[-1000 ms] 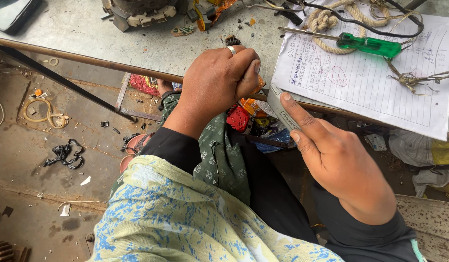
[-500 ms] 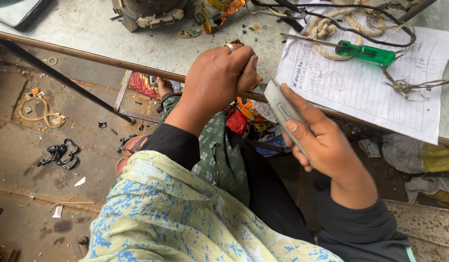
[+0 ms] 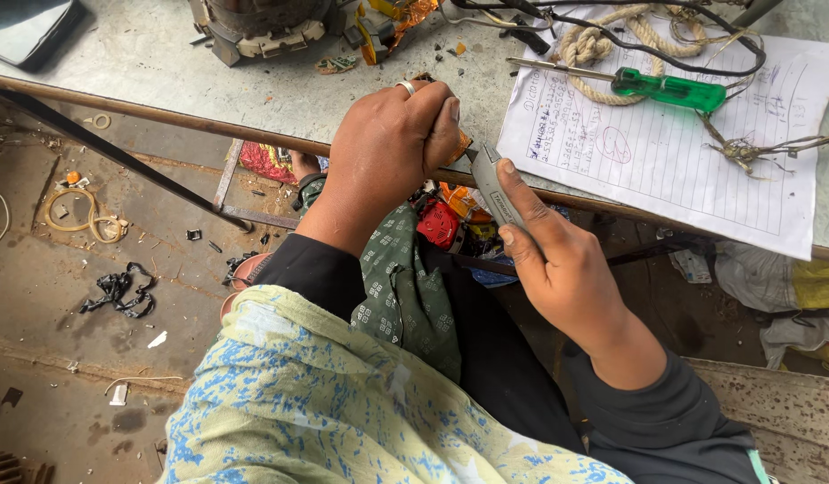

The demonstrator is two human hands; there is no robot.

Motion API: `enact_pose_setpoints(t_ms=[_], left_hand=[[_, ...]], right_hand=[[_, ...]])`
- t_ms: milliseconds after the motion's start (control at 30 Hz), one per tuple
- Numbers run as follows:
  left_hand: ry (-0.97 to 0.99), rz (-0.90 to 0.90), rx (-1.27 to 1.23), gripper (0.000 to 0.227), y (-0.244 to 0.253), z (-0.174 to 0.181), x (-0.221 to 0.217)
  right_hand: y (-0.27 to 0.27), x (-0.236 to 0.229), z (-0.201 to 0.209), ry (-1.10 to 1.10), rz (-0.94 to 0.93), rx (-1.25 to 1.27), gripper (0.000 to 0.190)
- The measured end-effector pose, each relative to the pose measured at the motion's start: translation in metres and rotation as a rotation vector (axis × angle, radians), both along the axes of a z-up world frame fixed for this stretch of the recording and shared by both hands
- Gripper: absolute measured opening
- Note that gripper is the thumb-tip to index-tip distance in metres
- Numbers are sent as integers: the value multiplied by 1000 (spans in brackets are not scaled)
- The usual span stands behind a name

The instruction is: The person sits on the floor in a workshop and uses a utility knife to scrape and clean the surface of a small copper-wound electrical component. They repeatedly scrape the component and inspect it by hand.

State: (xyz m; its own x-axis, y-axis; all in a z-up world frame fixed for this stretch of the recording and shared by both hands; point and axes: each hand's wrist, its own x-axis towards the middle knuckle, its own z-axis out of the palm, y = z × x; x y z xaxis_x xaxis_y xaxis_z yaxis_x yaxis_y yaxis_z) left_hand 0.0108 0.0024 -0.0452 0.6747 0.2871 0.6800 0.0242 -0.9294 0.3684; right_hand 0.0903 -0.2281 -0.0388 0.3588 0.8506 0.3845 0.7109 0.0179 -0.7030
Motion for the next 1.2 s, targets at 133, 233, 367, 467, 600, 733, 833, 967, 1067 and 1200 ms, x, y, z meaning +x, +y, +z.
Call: enact_pose_setpoints(t_ms=[133,233,367,467,600,733,833,967,1067,1200], left_hand=[[-9,9,14,22,1,-1,-1],[-4,6,8,22,1,-2,-1],[2,15,-2,24,0,-1,0],[5,5,-16,23,0,0,-1],[4,-9,-13,22,1,0,0],[-9,-24,-4,20,1,1,-2],[26,-26,-25,20,0,3,-1],[-20,-66,-3,18,0,2,-3],[-25,-80,1,17,1,2,-3],[2,-77,-37,19,0,4,-2]], right_hand=[[1,4,3,265,21,-123,56],[0,15,13,798,94,-258,60],[1,23,14,1187,230,-186,58],[1,30,12,1101,233,-203,58],[-2,28,17,130,136,-120,58],[-5,25,39,-275,25,-248,62],[-1,28,52,-203,56,-323,63],[3,33,61,-183,189,-219,63],[5,40,71,-150,144,-451,64],[13,52,79,205,67,-730,64]])
